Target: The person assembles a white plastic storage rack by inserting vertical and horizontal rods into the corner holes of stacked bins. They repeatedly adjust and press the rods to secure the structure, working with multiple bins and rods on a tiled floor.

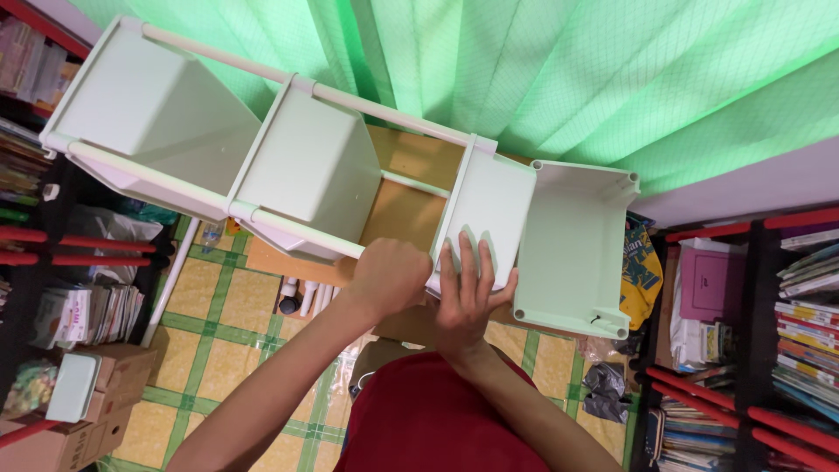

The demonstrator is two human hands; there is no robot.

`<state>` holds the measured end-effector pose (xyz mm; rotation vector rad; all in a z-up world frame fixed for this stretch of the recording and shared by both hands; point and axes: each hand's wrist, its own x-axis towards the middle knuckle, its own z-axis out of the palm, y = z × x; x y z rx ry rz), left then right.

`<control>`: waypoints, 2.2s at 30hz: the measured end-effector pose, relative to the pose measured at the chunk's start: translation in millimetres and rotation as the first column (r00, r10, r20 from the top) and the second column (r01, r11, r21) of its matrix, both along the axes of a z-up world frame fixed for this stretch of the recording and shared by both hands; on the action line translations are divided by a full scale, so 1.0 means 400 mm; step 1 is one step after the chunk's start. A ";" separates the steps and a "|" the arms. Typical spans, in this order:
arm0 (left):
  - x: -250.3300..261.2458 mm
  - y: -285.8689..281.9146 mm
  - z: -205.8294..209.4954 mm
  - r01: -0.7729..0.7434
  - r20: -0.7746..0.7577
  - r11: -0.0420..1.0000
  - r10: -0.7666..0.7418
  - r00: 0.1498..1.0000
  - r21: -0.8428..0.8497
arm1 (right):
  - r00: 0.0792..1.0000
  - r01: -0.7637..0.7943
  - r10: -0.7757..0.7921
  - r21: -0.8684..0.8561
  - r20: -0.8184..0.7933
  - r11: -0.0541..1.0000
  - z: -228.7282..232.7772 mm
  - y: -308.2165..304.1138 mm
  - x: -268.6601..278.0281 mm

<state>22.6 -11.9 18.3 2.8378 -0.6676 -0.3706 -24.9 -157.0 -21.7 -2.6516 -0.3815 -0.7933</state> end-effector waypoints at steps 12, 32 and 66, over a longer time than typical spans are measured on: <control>-0.100 -0.009 -0.049 -0.073 0.678 0.992 0.125 0.724 -0.105 | 0.998 -0.057 0.057 0.049 -0.007 0.997 -0.005 0.002 -0.006; -0.095 -0.007 -0.002 -0.037 0.636 0.995 0.089 0.766 -0.094 | 1.000 0.003 -0.004 0.060 0.011 0.998 -0.019 0.009 0.001; 0.172 0.089 0.077 0.064 0.509 0.971 0.065 0.858 -0.232 | 0.966 -0.110 0.148 0.181 -0.213 0.977 0.136 -0.023 0.009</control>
